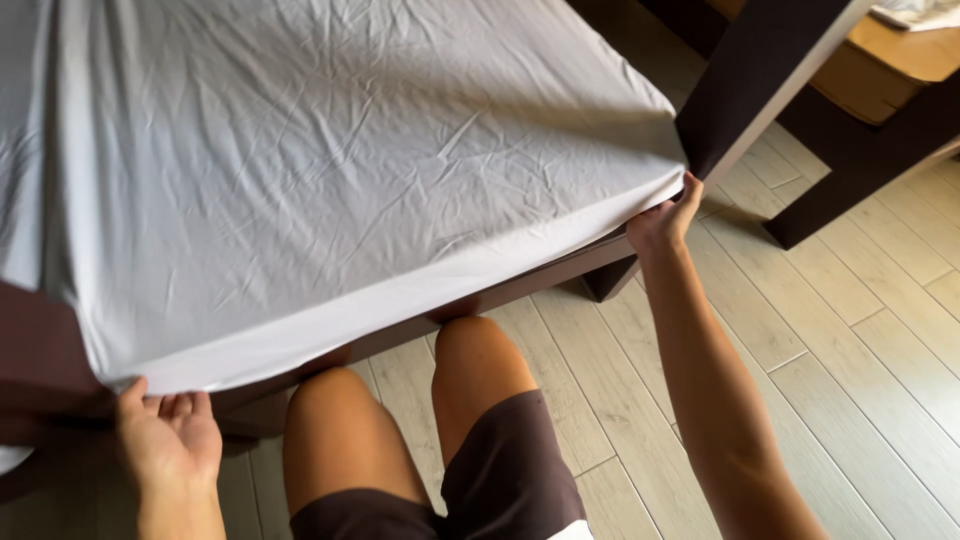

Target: The person folds a white fitted sheet on a wooden chair and then places it on the bed. They proceed to smooth the fitted sheet over the mattress, tucking the edges under the corners. Finally, the person returns to the chair to fold another white sheet.

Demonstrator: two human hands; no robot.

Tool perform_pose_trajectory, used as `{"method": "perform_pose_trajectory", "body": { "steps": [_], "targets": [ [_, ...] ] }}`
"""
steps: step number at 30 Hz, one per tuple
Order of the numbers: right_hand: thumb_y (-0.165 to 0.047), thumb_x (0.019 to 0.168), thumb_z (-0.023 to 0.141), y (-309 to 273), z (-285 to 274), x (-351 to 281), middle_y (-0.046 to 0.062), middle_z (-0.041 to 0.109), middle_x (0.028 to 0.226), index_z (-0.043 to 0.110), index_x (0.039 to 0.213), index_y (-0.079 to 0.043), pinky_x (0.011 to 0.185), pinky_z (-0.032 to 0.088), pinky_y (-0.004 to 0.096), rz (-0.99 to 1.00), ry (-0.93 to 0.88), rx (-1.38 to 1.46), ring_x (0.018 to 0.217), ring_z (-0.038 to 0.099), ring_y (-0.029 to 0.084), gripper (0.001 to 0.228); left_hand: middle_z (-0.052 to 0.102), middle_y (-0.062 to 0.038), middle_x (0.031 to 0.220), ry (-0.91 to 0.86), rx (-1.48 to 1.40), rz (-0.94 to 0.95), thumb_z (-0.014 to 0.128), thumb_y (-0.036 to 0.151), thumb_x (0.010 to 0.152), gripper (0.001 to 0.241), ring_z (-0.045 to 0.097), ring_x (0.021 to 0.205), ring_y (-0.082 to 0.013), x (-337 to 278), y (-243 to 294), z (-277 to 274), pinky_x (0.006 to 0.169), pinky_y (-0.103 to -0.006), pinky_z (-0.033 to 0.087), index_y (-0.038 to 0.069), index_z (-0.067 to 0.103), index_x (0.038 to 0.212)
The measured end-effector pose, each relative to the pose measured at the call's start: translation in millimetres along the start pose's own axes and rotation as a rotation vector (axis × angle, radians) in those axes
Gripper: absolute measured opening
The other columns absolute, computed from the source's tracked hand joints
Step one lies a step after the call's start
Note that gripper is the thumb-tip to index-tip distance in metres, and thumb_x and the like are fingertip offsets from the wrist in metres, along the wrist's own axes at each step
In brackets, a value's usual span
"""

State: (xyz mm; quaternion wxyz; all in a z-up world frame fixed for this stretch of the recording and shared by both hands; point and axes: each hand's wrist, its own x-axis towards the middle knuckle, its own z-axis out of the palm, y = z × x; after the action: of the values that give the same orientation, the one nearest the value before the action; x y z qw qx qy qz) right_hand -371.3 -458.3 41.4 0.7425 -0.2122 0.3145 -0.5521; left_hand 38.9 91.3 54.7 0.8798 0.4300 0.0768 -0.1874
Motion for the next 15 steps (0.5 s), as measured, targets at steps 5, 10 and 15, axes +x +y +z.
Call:
{"method": "perform_pose_trajectory", "body": {
  "steps": [5, 10, 15],
  "targets": [
    [-0.047, 0.102, 0.048, 16.6, -74.5, 27.2, 0.021, 0.039, 0.162, 0.036, 0.15, 0.005, 0.124, 0.029, 0.039, -0.179, -0.138, -0.054, 0.149, 0.04, 0.029, 0.072, 0.051, -0.01, 0.135, 0.102, 0.164, -0.073, 0.055, 0.031, 0.104, 0.048, 0.049, 0.135, -0.0203, -34.6, 26.7, 13.5, 0.122, -0.0361, 0.035, -0.004, 0.05, 0.137],
    [-0.019, 0.105, 0.052, 30.3, -30.1, -66.1, 0.012, 0.042, 0.156, 0.042, 0.147, -0.005, 0.121, 0.035, 0.037, -0.593, -0.02, -0.452, 0.142, 0.047, 0.024, 0.045, 0.051, -0.004, 0.149, 0.06, 0.465, 0.217, 0.055, 0.026, 0.096, 0.048, 0.048, 0.138, -0.0165, -66.0, 20.1, 10.9, 0.115, -0.0406, 0.033, 0.013, 0.051, 0.142],
    [0.001, 0.099, 0.059, 45.7, 82.8, -176.8, 0.013, 0.051, 0.154, 0.059, 0.133, 0.001, 0.121, 0.04, 0.041, -0.821, -0.43, -0.887, 0.145, 0.049, 0.027, 0.034, 0.051, -0.014, 0.147, -0.228, 1.113, 0.972, 0.069, 0.018, 0.099, 0.04, 0.051, 0.137, -0.0305, -72.9, 29.8, 39.9, 0.115, -0.0443, 0.043, 0.006, 0.058, 0.135]
  ]
}}
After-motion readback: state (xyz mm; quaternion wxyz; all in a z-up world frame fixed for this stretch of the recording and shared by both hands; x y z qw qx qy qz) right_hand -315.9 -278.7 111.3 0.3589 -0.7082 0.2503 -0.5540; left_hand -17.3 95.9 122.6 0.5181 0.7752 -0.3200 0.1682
